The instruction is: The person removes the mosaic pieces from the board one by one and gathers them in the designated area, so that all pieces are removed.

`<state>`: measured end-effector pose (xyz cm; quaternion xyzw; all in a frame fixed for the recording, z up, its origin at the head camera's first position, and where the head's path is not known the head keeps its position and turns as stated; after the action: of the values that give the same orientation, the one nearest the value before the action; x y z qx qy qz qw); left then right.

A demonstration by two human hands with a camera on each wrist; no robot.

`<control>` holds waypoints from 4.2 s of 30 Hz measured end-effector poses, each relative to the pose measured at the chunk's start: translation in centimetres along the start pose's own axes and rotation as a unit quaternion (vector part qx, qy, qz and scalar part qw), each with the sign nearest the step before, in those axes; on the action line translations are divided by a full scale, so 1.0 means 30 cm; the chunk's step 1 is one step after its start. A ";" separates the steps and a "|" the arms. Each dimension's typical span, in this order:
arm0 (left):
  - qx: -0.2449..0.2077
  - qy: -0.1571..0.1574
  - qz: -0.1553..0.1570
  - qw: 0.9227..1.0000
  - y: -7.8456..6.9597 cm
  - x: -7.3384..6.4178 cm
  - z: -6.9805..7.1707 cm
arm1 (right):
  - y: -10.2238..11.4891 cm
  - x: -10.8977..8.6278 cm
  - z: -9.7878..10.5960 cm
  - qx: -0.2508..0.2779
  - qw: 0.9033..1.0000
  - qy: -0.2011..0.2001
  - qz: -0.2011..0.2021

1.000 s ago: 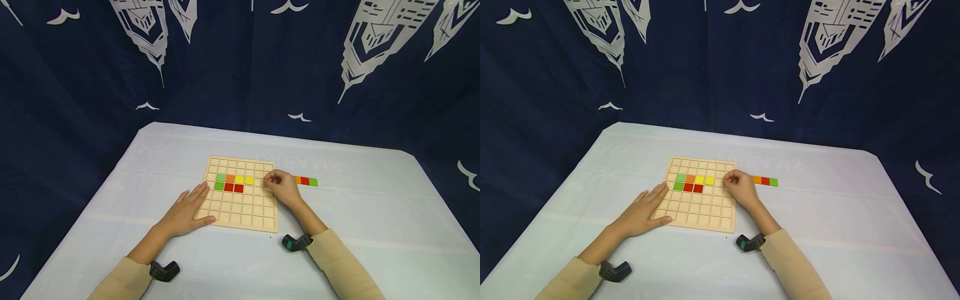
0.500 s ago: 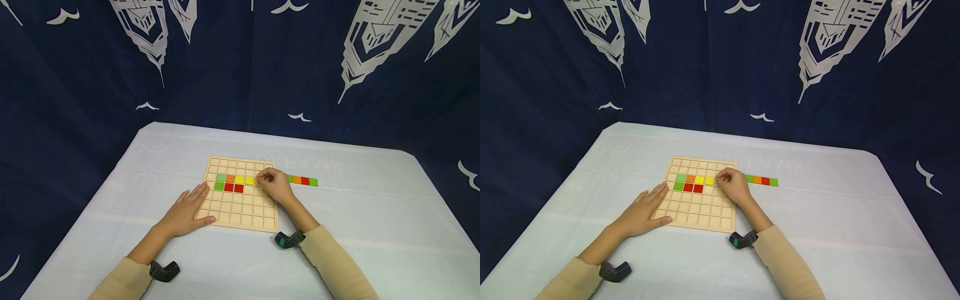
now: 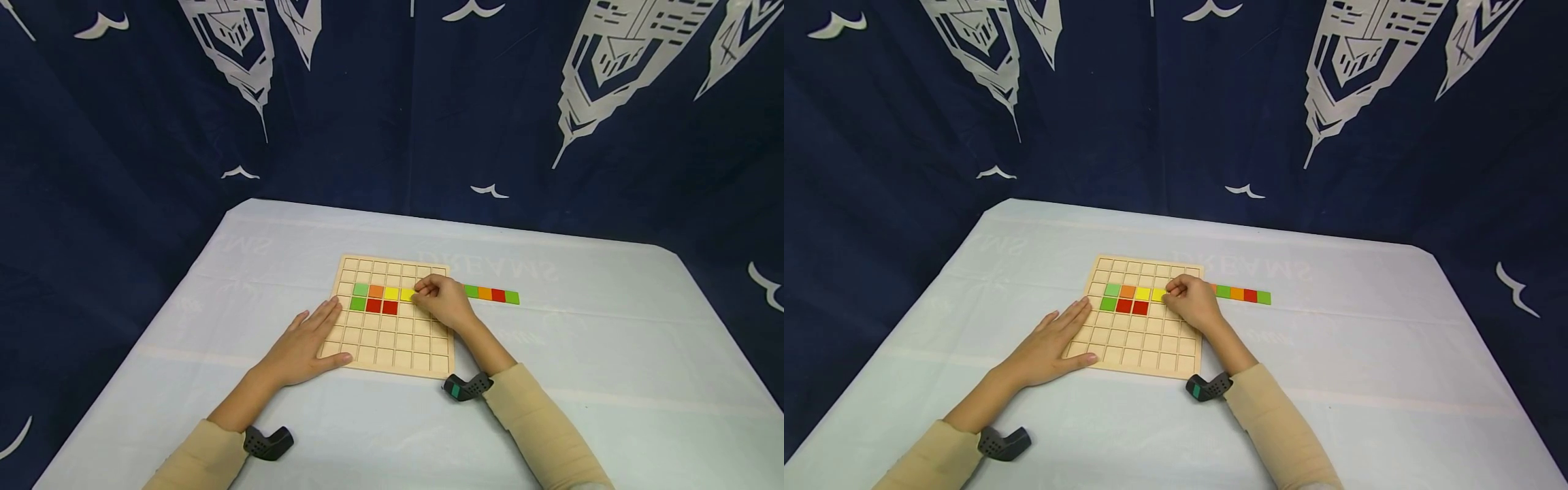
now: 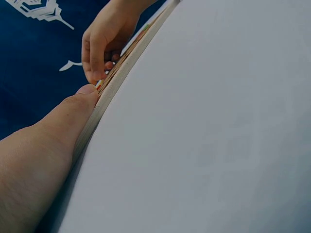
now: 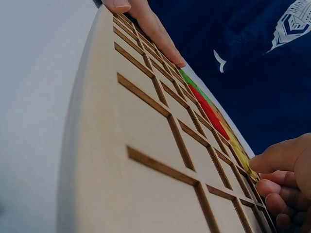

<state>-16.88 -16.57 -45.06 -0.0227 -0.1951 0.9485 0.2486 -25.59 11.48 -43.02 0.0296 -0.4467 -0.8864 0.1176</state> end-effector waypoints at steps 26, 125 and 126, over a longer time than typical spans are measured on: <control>0.003 0.003 -0.001 1.000 -0.001 0.001 -0.001 | 0.000 0.000 -0.011 0.000 1.000 0.006 -0.001; -0.003 -0.008 0.000 1.000 -0.002 0.003 -0.004 | -0.137 -0.136 0.212 0.048 0.991 -0.109 -0.060; -0.002 -0.008 0.000 1.000 -0.003 0.003 -0.004 | -0.139 -0.138 0.214 0.047 0.991 -0.109 -0.061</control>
<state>-16.90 -16.41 -45.12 -0.0158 -0.1990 0.9482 0.2470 -23.35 19.89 -42.71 -0.0341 -0.4954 -0.8679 0.0122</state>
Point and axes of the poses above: each hand's wrist, its own x-axis towards the middle knuckle, its own z-axis out of the back of the hand, y = z × x, the point moved 2 cm from there along x, towards the middle knuckle, and after that the axes turned 2 degrees about y, right-handed, at the moved point
